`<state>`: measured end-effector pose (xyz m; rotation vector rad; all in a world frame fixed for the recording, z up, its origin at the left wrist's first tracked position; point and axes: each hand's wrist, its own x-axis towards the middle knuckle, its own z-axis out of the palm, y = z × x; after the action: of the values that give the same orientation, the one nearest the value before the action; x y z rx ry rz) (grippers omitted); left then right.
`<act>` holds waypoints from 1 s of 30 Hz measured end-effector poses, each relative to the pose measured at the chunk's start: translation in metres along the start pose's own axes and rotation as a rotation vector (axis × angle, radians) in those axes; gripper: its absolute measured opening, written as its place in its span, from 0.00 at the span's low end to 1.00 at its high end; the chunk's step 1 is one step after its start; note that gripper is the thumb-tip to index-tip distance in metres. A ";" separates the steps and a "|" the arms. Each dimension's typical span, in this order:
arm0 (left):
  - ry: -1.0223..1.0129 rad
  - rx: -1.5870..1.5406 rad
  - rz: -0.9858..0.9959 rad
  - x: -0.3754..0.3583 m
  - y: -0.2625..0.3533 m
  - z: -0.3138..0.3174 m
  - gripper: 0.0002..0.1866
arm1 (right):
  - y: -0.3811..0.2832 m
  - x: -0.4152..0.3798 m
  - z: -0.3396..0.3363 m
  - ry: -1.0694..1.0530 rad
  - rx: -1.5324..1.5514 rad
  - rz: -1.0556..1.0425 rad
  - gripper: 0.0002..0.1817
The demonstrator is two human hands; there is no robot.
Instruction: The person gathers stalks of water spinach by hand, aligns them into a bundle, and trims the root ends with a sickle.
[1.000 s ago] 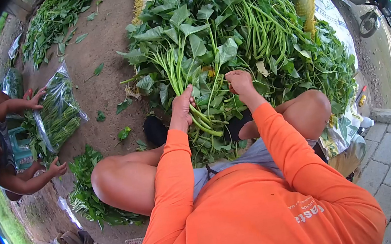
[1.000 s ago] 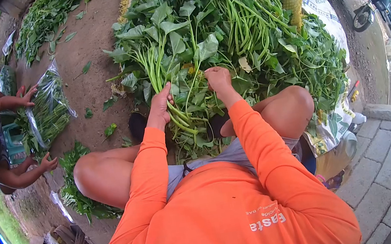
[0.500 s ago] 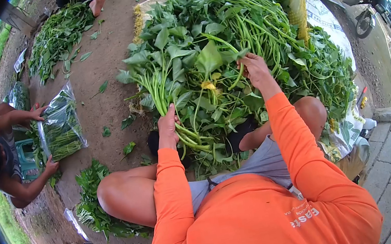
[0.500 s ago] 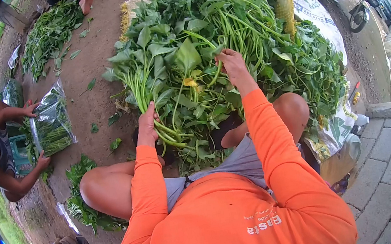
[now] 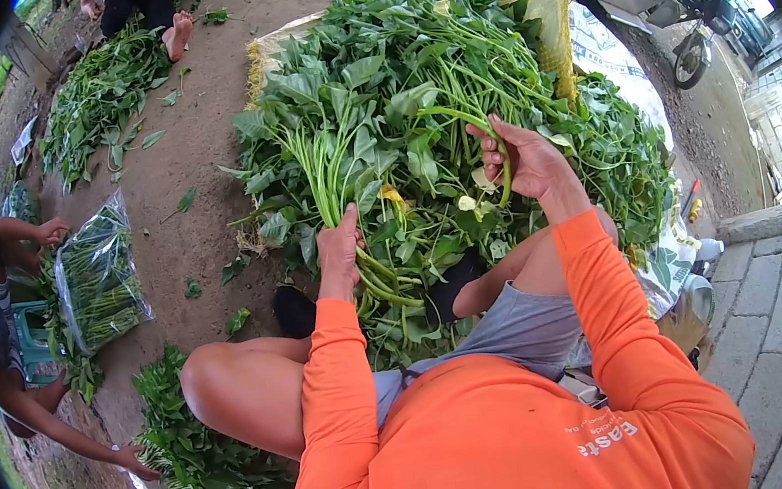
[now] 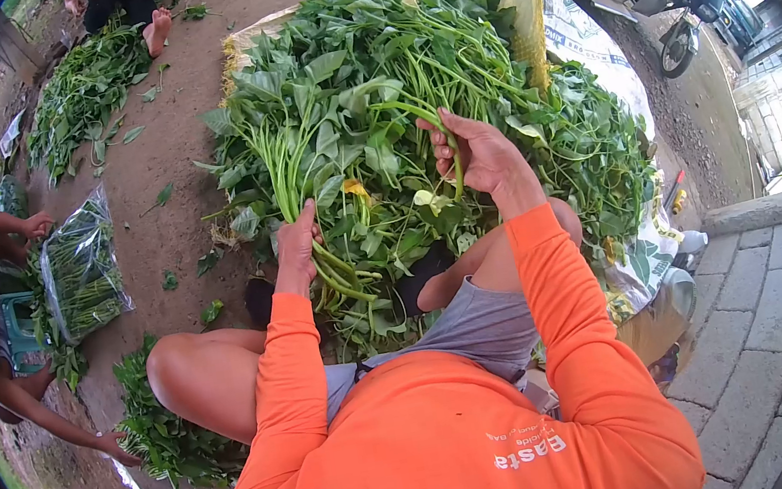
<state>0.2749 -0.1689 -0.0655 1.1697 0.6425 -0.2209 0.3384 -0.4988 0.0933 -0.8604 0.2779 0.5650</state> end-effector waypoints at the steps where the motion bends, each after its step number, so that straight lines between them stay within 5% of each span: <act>1: -0.003 -0.005 0.003 0.001 -0.002 0.003 0.18 | 0.004 -0.006 0.008 0.011 -0.046 -0.010 0.23; 6: -0.008 0.028 0.002 0.004 -0.010 0.000 0.18 | 0.006 -0.035 0.032 0.021 -0.272 -0.199 0.17; 15: -0.024 -0.004 -0.019 0.010 -0.020 0.011 0.22 | -0.023 0.000 0.058 0.591 -1.431 -0.642 0.24; 16: -0.018 -0.035 -0.032 0.009 -0.028 0.010 0.22 | -0.016 0.008 0.062 0.578 -1.452 -0.806 0.20; 19: -0.010 -0.107 -0.099 0.015 -0.035 0.019 0.25 | 0.020 0.037 0.068 0.568 -1.662 -0.845 0.18; 25: -0.086 -0.344 -0.291 0.032 -0.071 0.008 0.29 | 0.198 0.059 0.041 0.194 -1.258 -0.093 0.20; 29: -0.065 -0.387 -0.341 0.014 -0.067 0.001 0.38 | 0.235 0.055 0.024 0.163 -1.098 -0.087 0.21; 30: -0.008 -0.266 -0.273 0.011 -0.068 0.005 0.31 | 0.237 0.048 0.034 0.109 -1.122 -0.093 0.21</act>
<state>0.2531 -0.1981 -0.1239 0.8239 0.7993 -0.3595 0.2423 -0.3325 -0.0578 -1.9800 -0.0123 0.5733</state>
